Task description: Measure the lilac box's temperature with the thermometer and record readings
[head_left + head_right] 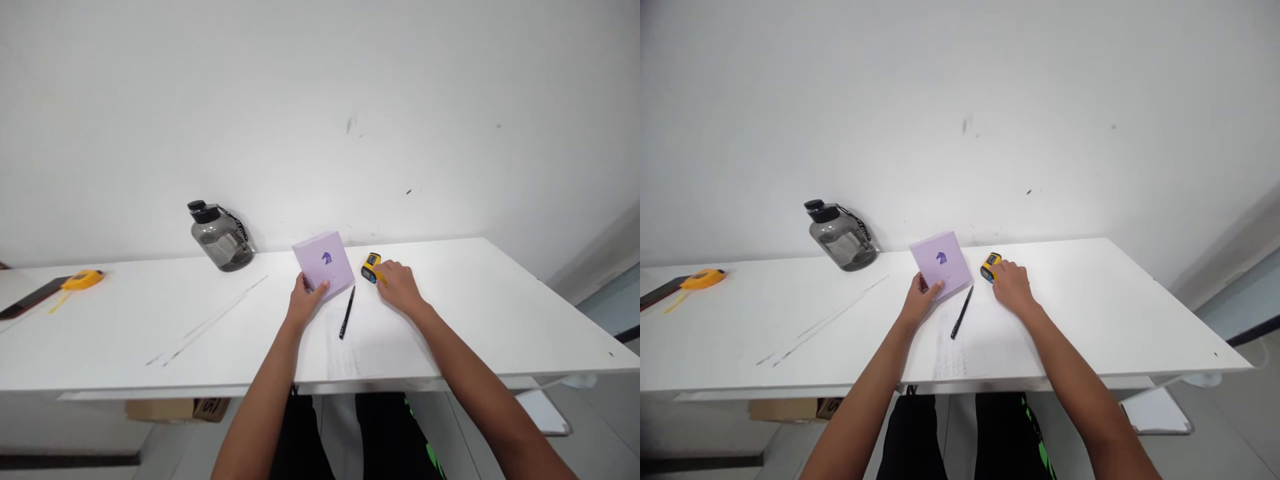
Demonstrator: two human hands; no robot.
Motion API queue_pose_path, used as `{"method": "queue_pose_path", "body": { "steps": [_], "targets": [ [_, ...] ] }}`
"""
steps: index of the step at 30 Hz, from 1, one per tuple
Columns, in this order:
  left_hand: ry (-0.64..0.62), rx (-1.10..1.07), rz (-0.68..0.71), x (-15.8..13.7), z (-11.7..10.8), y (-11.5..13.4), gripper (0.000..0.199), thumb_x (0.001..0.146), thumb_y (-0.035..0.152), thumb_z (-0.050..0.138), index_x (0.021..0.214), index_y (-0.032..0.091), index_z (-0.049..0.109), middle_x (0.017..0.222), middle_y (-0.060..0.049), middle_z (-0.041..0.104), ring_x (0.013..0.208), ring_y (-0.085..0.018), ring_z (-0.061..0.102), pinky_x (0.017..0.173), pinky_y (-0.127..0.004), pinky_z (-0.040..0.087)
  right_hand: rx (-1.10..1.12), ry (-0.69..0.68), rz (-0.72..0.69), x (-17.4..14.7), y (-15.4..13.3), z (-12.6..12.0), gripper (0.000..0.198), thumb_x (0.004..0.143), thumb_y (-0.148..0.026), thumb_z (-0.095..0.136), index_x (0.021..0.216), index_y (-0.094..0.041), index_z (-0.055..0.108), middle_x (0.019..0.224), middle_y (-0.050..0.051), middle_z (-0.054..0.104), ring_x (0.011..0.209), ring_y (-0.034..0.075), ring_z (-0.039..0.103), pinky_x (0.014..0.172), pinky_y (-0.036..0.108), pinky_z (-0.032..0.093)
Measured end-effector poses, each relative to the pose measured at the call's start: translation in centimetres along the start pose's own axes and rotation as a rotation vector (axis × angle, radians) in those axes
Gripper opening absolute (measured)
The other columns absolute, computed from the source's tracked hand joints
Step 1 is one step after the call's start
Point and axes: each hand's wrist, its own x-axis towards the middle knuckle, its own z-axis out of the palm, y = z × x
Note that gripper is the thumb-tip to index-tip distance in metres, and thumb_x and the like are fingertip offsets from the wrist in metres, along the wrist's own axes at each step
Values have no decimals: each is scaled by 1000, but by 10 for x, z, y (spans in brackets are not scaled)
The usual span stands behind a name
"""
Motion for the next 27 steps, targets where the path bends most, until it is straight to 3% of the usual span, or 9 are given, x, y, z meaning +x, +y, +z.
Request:
{"method": "queue_pose_path", "body": {
  "steps": [3, 6, 11, 15, 18, 21, 24, 27],
  "targets": [
    [1, 3, -2, 0, 0, 1, 73, 80, 56, 84, 139, 22, 56, 141, -16, 68, 126, -30, 66, 107, -46, 53, -30, -60, 154, 3, 13, -2, 56, 95, -34, 63, 149, -19, 57, 149, 19, 60, 134, 37, 54, 107, 48, 37],
    [5, 9, 5, 0, 0, 1, 73, 80, 56, 84, 138, 22, 57, 140, -16, 69, 125, -29, 67, 107, -45, 53, -34, -148, 274, 4, 14, 3, 62, 97, -50, 62, 150, -19, 55, 146, 19, 61, 133, 38, 52, 106, 50, 36],
    [3, 16, -9, 0, -1, 0, 78, 78, 58, 85, 141, 22, 55, 140, -17, 68, 125, -30, 66, 106, -46, 53, -57, -127, 343, 6, 9, 9, 55, 101, -52, 56, 145, -18, 59, 139, 20, 63, 129, 38, 54, 99, 47, 38],
    [13, 17, 9, 2, -1, -3, 80, 78, 58, 86, 142, 22, 55, 138, -17, 69, 124, -29, 67, 104, -45, 54, -37, -130, 337, 6, 9, 11, 47, 102, -50, 57, 131, -15, 67, 129, 21, 66, 123, 37, 57, 96, 46, 41],
    [14, 15, 21, 3, -1, -5, 77, 79, 59, 85, 140, 22, 56, 138, -17, 69, 123, -29, 68, 104, -44, 54, 48, -35, 328, 6, 9, 10, 44, 104, -49, 53, 127, -14, 68, 125, 22, 68, 119, 37, 58, 93, 45, 44],
    [5, 25, 13, 2, -1, -5, 76, 80, 60, 84, 139, 22, 55, 140, -16, 68, 126, -30, 67, 106, -45, 53, 247, 202, 271, 5, 6, 9, 50, 103, -50, 51, 137, -15, 62, 127, 22, 67, 119, 37, 59, 96, 47, 48],
    [7, 36, 0, 2, -1, -6, 79, 79, 60, 84, 141, 22, 54, 141, -17, 67, 127, -31, 65, 107, -46, 53, 580, 438, 170, -3, -2, 8, 66, 99, -58, 51, 150, -16, 49, 131, 19, 66, 115, 34, 63, 97, 47, 51],
    [19, 34, 1, 3, -1, -7, 83, 78, 60, 86, 143, 22, 53, 141, -17, 67, 126, -31, 66, 106, -47, 53, 934, 446, 138, -13, -17, 9, 69, 91, -68, 57, 142, -21, 49, 109, 10, 69, 92, 27, 66, 83, 42, 56]
  ]
}}
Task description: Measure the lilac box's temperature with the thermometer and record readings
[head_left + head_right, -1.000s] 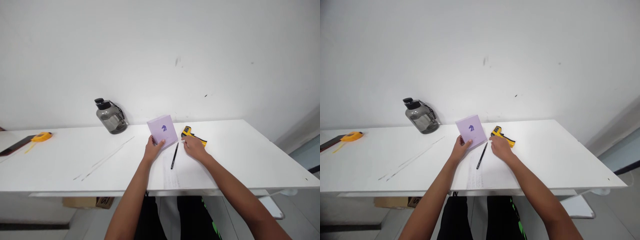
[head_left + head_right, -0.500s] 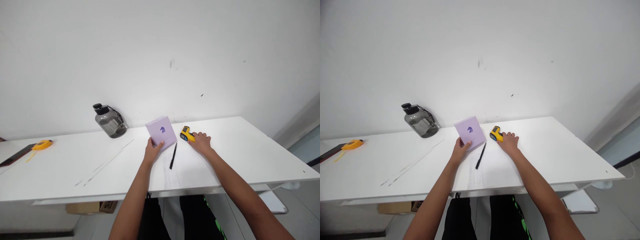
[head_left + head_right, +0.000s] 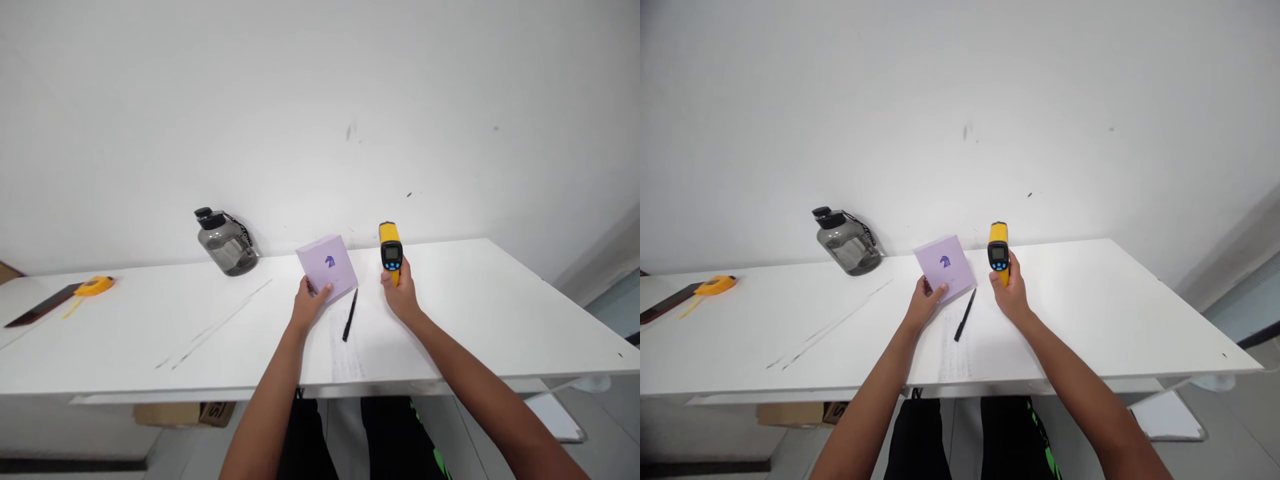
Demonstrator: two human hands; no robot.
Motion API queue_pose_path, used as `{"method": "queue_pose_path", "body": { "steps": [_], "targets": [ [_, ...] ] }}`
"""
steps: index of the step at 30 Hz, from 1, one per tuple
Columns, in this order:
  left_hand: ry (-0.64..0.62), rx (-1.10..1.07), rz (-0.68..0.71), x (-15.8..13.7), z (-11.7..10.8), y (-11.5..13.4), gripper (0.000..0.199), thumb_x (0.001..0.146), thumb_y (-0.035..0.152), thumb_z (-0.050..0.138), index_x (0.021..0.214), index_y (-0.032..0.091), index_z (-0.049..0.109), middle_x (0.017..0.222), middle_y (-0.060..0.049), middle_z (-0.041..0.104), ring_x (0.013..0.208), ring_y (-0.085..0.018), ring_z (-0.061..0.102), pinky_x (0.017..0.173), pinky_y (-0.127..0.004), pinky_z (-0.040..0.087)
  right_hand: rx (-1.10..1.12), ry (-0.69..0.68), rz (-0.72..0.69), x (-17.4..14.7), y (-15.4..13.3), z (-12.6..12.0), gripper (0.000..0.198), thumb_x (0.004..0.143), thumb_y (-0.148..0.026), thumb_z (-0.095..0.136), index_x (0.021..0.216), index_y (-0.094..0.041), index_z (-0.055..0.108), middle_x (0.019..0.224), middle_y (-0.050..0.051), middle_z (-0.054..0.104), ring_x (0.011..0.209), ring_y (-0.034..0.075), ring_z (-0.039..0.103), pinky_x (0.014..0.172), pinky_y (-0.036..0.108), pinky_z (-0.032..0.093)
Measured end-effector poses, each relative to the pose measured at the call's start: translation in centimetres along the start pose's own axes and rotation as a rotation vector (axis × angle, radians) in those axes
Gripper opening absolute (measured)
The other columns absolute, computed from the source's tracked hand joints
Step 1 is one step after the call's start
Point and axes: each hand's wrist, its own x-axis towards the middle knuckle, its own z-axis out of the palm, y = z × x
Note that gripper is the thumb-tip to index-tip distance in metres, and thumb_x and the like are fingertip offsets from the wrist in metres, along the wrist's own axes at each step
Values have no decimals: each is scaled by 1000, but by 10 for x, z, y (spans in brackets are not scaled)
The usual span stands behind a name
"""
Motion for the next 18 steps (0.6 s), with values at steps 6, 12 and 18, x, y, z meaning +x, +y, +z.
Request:
{"method": "queue_pose_path", "body": {
  "steps": [6, 12, 18],
  "targets": [
    [0, 1, 5, 1, 1, 1, 82, 76, 60, 87, 141, 22, 54, 139, -17, 69, 125, -31, 67, 104, -46, 54, 368, -255, 196, -14, -20, 9, 45, 74, -57, 77, 97, -25, 55, 84, -1, 59, 66, 15, 56, 67, 35, 53],
    [-16, 57, 55, -3, 1, 7, 76, 77, 60, 86, 137, 23, 56, 136, -15, 70, 123, -30, 67, 103, -45, 54, 224, -358, 142, -27, -16, 22, 38, 72, -44, 71, 101, -25, 55, 83, -1, 61, 73, 18, 57, 70, 36, 51],
    [-25, 101, 126, -7, 0, 10, 71, 77, 56, 85, 134, 24, 57, 129, -12, 72, 118, -29, 68, 99, -44, 55, 195, -471, 30, -34, -6, 34, 26, 77, -38, 68, 94, -25, 54, 80, -2, 61, 71, 18, 57, 72, 36, 51]
  ]
}}
